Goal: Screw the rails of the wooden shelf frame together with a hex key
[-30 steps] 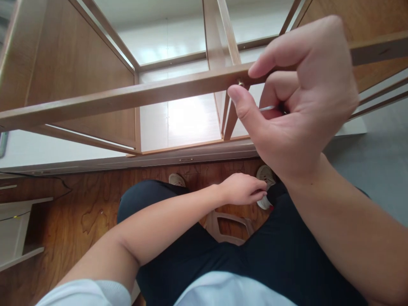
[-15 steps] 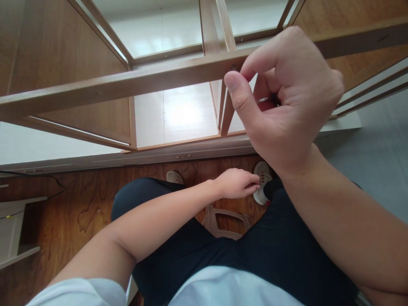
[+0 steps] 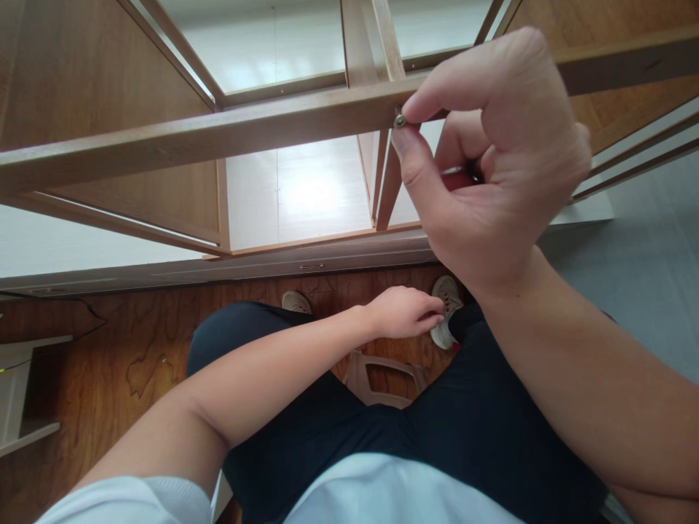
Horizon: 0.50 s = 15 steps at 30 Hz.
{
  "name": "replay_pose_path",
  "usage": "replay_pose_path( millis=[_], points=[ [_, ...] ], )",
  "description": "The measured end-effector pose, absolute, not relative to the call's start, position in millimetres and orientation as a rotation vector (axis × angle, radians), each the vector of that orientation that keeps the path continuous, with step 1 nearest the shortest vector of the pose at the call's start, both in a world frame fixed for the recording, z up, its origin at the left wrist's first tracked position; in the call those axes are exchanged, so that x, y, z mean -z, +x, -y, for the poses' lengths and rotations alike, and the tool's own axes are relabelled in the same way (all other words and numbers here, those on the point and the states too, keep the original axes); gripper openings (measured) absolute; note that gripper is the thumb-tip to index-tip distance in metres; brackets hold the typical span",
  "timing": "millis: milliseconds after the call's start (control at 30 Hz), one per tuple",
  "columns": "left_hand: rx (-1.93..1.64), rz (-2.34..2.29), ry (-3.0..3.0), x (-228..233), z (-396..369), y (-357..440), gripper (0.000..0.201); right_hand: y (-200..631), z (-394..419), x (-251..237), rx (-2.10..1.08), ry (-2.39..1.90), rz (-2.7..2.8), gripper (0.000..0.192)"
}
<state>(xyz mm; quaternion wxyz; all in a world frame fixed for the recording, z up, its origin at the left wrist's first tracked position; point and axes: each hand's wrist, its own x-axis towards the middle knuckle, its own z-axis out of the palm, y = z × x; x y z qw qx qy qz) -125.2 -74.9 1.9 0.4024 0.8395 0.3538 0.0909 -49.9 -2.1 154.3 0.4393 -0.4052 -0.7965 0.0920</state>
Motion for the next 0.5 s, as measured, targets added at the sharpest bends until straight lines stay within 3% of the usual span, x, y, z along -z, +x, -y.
replay_pose_path(
  millis=[500],
  points=[
    [-0.239,-0.89,2.093,-2.2,74.7,-124.4,0.023,-50.4,1.1,-155.9,-0.19,-1.029,1.973,0.022]
  ],
)
